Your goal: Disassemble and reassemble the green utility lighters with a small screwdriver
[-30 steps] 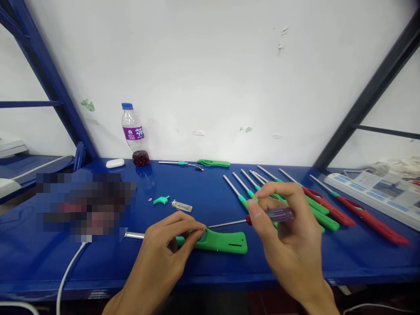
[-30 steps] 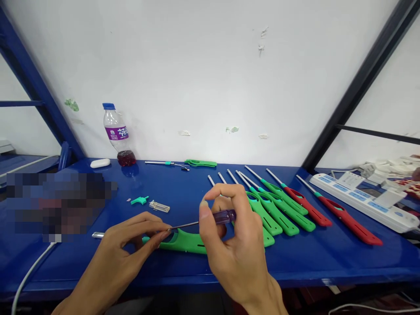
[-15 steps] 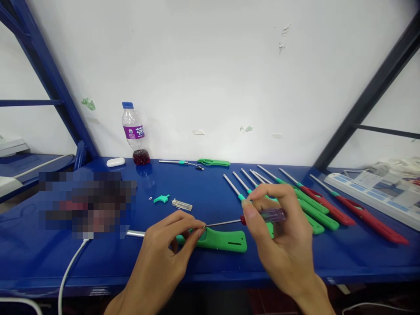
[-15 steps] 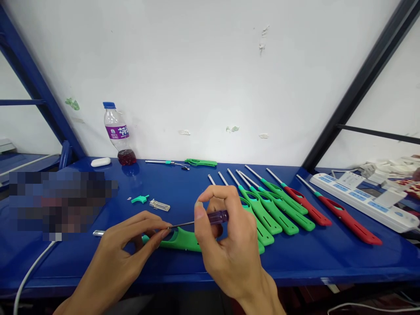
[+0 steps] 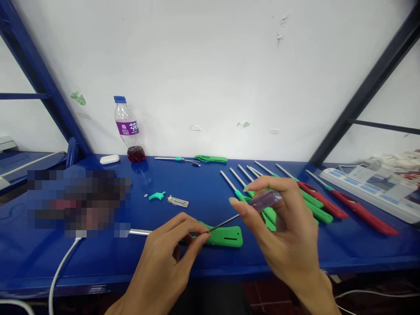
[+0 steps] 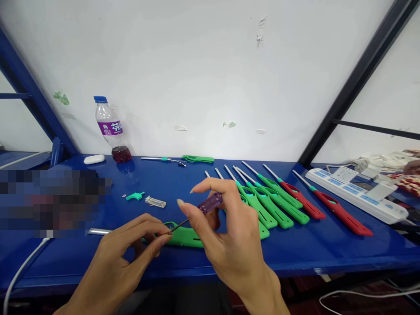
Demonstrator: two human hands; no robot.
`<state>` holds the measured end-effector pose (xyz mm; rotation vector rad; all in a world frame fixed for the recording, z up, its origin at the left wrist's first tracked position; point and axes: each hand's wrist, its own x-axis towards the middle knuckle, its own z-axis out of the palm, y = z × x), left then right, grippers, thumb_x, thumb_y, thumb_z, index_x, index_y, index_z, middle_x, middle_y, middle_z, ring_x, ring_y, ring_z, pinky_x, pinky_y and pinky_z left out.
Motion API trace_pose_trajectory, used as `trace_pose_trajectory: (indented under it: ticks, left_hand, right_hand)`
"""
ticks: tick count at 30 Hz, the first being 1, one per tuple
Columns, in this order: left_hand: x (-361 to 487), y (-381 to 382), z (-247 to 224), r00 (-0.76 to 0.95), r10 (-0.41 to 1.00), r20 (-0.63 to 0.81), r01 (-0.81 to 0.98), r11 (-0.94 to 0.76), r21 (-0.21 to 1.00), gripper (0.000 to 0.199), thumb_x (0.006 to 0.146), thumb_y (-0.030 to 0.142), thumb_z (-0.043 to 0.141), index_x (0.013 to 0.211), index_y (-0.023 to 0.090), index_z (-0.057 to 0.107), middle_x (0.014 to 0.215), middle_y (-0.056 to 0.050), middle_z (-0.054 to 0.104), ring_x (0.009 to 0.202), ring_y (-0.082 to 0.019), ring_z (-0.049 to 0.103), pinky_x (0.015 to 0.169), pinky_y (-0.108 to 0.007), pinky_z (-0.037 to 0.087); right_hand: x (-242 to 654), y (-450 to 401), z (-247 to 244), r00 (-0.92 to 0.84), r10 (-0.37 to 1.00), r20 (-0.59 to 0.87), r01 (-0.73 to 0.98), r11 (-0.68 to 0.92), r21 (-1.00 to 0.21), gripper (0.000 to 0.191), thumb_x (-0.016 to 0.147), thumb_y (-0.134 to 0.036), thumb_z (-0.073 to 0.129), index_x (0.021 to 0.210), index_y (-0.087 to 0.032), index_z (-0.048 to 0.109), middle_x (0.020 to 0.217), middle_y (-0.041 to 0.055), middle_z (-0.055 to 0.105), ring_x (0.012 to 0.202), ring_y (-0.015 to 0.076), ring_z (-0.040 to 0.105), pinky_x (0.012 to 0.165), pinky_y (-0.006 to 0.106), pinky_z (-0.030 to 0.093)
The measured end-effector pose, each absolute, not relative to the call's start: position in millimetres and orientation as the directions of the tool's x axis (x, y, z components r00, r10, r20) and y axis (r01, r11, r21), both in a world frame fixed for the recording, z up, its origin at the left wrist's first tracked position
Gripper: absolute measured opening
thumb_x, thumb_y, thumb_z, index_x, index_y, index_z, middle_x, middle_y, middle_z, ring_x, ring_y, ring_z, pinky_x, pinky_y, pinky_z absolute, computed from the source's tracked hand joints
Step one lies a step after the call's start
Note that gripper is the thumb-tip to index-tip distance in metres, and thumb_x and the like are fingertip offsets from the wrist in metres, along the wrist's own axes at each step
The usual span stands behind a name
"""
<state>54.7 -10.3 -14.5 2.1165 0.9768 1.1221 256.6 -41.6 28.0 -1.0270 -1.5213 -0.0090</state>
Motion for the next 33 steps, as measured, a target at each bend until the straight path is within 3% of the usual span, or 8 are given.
trace_pose_trajectory:
  ticks: [3, 7, 9, 18, 25, 33]
  left_hand:
    - [62, -11, -14, 0.390, 0.782, 0.487, 0.344, -0.614, 0.710, 0.015, 0.101, 0.020, 0.063, 0.092, 0.029, 0.071, 0.089, 0.006, 0.069, 0.071, -0.010, 0.062, 0.056, -0.022, 0.046]
    - [81, -12, -12, 0.383, 0.685, 0.620, 0.338, -0.729, 0.596, 0.016, 0.099, 0.014, 0.065, 0.095, 0.029, 0.070, 0.095, 0.005, 0.068, 0.094, -0.015, 0.060, 0.082, -0.028, 0.051]
    - [93, -12, -13, 0.397, 0.674, 0.623, 0.349, -0.739, 0.576, 0.016, 0.099, 0.014, 0.066, 0.096, 0.029, 0.070, 0.098, 0.004, 0.067, 0.098, -0.018, 0.057, 0.087, -0.032, 0.049]
    - [120, -1, -35, 0.508, 0.713, 0.482, 0.416, -0.694, 0.588, 0.014, 0.100, 0.016, 0.065, 0.097, 0.027, 0.075, 0.107, -0.002, 0.067, 0.103, -0.025, 0.058, 0.089, -0.044, 0.050]
    - [120, 4, -38, 0.534, 0.747, 0.396, 0.427, -0.642, 0.636, 0.014, 0.099, 0.014, 0.066, 0.098, 0.024, 0.076, 0.103, -0.001, 0.069, 0.095, -0.021, 0.066, 0.086, -0.039, 0.053]
    - [126, 6, -38, 0.536, 0.741, 0.404, 0.517, -0.667, 0.537, 0.014, 0.101, 0.017, 0.063, 0.096, 0.024, 0.075, 0.100, 0.000, 0.069, 0.091, -0.020, 0.067, 0.081, -0.035, 0.053]
  right_hand:
    - [261, -46, 35, 0.059, 0.576, 0.815, 0.642, 0.604, -0.473, 0.013, 0.105, -0.029, 0.069, 0.116, -0.028, 0.063, 0.100, -0.0025, 0.061, 0.071, 0.0104, 0.060, 0.055, 0.021, 0.048]
    - [270, -55, 47, 0.008, 0.541, 0.841, 0.685, 0.610, -0.399, 0.009, 0.112, -0.024, 0.053, 0.115, -0.026, 0.062, 0.097, -0.0052, 0.065, 0.063, 0.0066, 0.059, 0.063, 0.021, 0.049]
    - [276, -59, 52, -0.025, 0.541, 0.841, 0.696, 0.613, -0.374, 0.008, 0.112, -0.023, 0.053, 0.110, -0.026, 0.061, 0.097, -0.0053, 0.067, 0.064, 0.0068, 0.061, 0.062, 0.021, 0.047]
    - [294, -53, 49, -0.196, 0.744, 0.639, 0.779, 0.514, -0.359, 0.007, 0.111, -0.027, 0.056, 0.104, -0.026, 0.058, 0.072, -0.0099, 0.055, 0.059, 0.0088, 0.052, 0.059, 0.024, 0.035]
    - [295, -44, 41, -0.213, 0.745, 0.632, 0.793, 0.510, -0.333, 0.009, 0.112, -0.029, 0.055, 0.104, -0.026, 0.057, 0.074, -0.0104, 0.056, 0.059, 0.0087, 0.049, 0.058, 0.025, 0.030]
    - [297, -41, 40, -0.195, 0.759, 0.621, 0.798, 0.490, -0.350, 0.005, 0.112, -0.029, 0.055, 0.110, -0.028, 0.059, 0.074, -0.0107, 0.058, 0.057, 0.0094, 0.049, 0.060, 0.026, 0.031]
